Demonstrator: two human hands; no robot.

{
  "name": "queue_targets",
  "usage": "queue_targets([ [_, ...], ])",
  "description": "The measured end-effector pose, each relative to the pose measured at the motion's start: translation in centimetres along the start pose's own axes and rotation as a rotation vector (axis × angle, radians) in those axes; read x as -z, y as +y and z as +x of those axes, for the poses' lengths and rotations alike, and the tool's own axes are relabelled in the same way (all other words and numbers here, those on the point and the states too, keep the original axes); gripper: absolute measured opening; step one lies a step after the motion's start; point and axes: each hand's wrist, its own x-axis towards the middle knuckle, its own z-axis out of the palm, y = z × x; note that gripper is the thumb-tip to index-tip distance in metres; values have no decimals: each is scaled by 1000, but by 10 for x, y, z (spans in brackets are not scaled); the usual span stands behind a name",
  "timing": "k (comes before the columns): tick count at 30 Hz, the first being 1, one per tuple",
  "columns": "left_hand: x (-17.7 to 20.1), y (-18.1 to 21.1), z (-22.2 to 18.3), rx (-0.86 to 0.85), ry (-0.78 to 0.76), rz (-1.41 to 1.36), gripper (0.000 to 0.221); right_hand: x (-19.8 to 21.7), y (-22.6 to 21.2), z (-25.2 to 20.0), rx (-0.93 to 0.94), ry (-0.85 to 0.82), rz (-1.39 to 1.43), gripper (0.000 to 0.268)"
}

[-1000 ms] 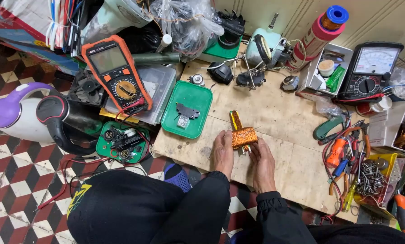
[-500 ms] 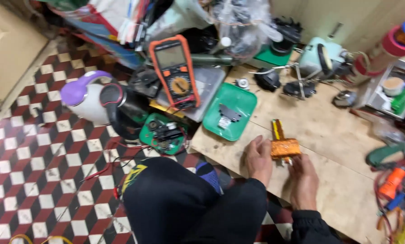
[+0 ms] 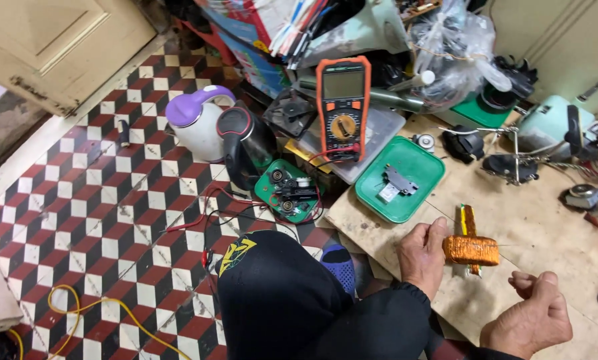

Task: Repairing a copper coil by manipulating wires and using tools like scissors and a screwdriver to adjust components.

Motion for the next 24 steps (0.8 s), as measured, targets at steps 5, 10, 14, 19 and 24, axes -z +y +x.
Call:
queue_targets([
  [5, 19, 10, 4, 67, -9, 6, 64, -13, -8, -17, 53, -128, -39, 41],
  [10, 17, -29, 16, 44, 68, 55, 58, -24, 2, -24, -15, -153, -13, 40],
  [14, 20, -24, 11, -46, 72, 48, 48, -29, -6, -32, -98, -198, 37, 34],
  [19, 12, -27, 10, -111, 10, 106, 47, -27, -12, -28, -182, -158, 78, 37],
  [24, 9, 23, 16, 55, -1, 24, 48, -33, -14, -26, -291, -94, 54, 34],
])
